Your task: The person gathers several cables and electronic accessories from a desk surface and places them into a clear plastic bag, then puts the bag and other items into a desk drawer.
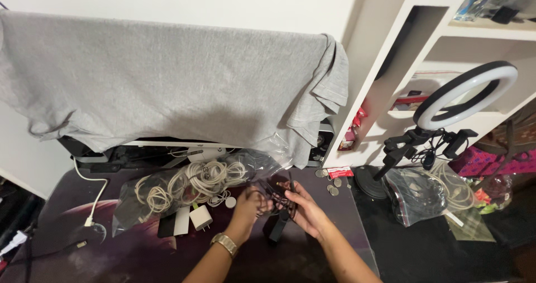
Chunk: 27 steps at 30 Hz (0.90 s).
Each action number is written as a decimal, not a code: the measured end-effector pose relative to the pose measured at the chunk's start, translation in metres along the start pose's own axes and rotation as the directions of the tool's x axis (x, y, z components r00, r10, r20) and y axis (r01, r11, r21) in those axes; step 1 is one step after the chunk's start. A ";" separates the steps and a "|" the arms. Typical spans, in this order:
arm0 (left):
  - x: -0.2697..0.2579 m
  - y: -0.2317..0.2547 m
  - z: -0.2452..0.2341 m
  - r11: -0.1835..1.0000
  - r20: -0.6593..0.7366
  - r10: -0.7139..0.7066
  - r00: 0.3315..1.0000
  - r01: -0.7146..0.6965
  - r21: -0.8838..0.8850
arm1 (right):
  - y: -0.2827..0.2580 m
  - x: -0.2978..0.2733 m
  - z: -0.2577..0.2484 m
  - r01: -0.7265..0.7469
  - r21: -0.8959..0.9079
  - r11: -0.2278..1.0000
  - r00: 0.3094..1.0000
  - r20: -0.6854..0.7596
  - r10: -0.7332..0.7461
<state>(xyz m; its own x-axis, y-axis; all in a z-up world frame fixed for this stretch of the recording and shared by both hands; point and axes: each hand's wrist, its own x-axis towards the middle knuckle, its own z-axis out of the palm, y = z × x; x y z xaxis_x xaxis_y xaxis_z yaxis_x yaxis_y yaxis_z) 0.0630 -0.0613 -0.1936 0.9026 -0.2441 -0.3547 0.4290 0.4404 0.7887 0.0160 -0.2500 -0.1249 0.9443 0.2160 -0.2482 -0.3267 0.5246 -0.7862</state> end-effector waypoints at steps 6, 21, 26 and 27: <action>-0.022 0.033 0.002 0.989 -0.072 0.065 0.995 -0.055 0.140 | 0.021 0.007 -0.009 0.027 -0.080 0.996 0.999 -0.026 -0.029; -0.042 0.050 -0.002 0.976 -0.009 0.037 0.999 -0.038 -0.214 | 0.006 0.010 -0.007 -0.106 -0.078 0.991 0.994 -0.034 0.103; -0.049 0.061 0.004 0.965 -0.058 0.178 0.982 -0.185 -0.184 | 0.003 0.007 0.004 -0.210 -0.286 0.935 0.976 -0.116 0.184; -0.049 0.063 0.005 0.961 -0.049 0.228 0.972 -0.233 -0.151 | 0.005 0.008 0.002 -0.209 -0.328 0.921 0.976 -0.128 0.176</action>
<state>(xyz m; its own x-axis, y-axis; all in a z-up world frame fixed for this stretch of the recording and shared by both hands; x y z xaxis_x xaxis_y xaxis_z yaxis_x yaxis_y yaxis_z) 0.0454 -0.0257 -0.1244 0.9774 -0.0948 -0.1892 0.2072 0.6105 0.7644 0.0221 -0.2437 -0.1302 0.8691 0.1980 -0.4533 -0.4856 0.1675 -0.8580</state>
